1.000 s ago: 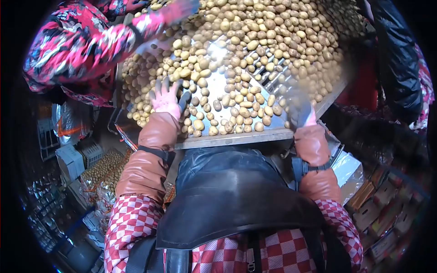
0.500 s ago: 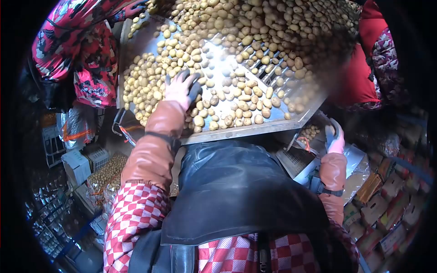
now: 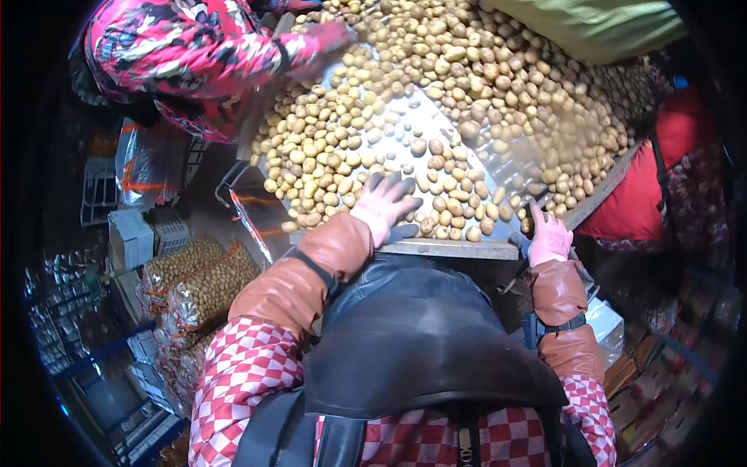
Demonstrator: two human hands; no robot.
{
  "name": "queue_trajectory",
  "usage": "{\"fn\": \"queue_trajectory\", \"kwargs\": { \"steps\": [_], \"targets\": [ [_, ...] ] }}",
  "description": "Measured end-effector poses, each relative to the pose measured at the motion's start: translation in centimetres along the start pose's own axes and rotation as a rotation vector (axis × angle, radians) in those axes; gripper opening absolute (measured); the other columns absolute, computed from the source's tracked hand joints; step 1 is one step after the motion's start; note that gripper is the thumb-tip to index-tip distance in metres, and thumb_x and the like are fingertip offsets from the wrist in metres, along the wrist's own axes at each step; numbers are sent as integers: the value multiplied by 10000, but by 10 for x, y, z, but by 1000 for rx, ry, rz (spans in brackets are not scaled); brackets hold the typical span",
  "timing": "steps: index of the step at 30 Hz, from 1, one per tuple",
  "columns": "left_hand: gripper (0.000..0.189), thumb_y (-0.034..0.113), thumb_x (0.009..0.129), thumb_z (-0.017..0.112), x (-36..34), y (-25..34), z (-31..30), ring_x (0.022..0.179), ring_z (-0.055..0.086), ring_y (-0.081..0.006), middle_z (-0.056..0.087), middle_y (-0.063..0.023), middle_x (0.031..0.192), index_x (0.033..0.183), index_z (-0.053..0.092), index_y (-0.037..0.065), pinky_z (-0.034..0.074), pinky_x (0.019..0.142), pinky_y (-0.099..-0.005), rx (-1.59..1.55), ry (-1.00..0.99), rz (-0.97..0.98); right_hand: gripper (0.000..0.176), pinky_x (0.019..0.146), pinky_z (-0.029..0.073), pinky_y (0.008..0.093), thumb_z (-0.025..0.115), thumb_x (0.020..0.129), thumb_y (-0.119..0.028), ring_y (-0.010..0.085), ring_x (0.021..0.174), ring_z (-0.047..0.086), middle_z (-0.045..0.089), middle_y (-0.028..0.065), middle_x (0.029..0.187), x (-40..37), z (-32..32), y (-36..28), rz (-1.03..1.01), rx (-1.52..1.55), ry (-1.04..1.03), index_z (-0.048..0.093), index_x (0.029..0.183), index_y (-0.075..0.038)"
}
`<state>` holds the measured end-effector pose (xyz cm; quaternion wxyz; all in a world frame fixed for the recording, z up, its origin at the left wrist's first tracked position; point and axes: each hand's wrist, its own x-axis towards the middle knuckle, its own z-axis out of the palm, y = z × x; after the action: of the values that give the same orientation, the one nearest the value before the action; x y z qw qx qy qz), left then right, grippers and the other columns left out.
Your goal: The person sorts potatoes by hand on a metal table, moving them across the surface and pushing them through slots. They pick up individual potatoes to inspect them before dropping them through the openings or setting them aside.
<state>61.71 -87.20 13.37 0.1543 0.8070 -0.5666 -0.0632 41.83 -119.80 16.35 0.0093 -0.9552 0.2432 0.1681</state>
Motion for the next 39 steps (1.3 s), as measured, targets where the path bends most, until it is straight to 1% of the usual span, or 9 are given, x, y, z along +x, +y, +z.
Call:
{"fn": "queue_trajectory", "kwargs": {
  "steps": [7,12,16,19,26,31,35,37,39],
  "targets": [
    [416,449,907,650,-46,-79,-5,1398,417,-337,558,-80,1414,1231,676,188,325,1130,-551,204,60,-502,992,976,496,483,906,675,-424,405,1148,578,618,212,1181,18,7,6,-28,135,-90,440,1514,-177],
    [470,495,905,638,-44,-72,-32,1432,396,-318,510,-99,1489,1233,690,162,285,1136,-582,373,-93,-1135,782,919,516,507,873,724,-373,417,1142,572,596,211,1164,24,-14,-53,-127,204,-76,537,1408,-198],
    [324,268,912,679,28,-72,-31,1214,570,-372,664,-149,1221,1191,687,102,446,1028,-484,320,351,-596,761,968,508,486,800,826,-268,427,1152,583,552,246,1223,57,-26,-116,-293,359,-197,447,1489,-149],
    [322,188,919,644,100,-77,-39,1217,590,-333,657,-146,1265,1231,676,115,459,1061,-427,-85,362,-588,703,1000,499,486,715,870,-173,460,1220,561,457,310,1390,82,-9,-183,-359,489,-251,405,1497,-105],
    [585,503,851,712,76,-76,19,1422,409,-337,467,-125,1525,1353,616,217,317,1151,-593,28,108,-195,336,976,514,394,675,903,-143,327,1112,660,673,201,1133,91,4,-168,-582,846,-195,671,1239,-134],
    [430,472,889,668,-22,-105,-8,1229,570,-358,613,-140,1353,1252,682,242,424,1058,-486,245,62,-698,561,1057,444,481,773,863,-305,359,1237,569,605,209,1302,164,-6,-24,-118,616,540,603,1364,-117],
    [364,406,893,685,-23,-122,-23,1186,597,-328,689,-116,1203,1152,716,152,427,1039,-487,411,390,-756,879,1131,239,705,774,773,-629,328,1459,357,422,197,1537,140,-18,-73,209,53,207,476,1506,-247],
    [321,324,908,700,32,-118,-47,1171,607,-354,685,-118,1212,1164,700,132,466,1007,-477,268,417,-657,940,1133,279,650,737,812,-631,334,1439,401,408,169,1557,138,4,-101,200,225,130,326,1578,-274],
    [403,347,940,655,90,-149,-35,1234,587,-348,658,-151,1280,1271,655,119,457,1047,-480,132,201,-715,660,1012,450,571,762,830,-461,399,1274,509,512,193,1403,117,-9,-123,-136,480,263,551,1385,-173]
  ]
}}
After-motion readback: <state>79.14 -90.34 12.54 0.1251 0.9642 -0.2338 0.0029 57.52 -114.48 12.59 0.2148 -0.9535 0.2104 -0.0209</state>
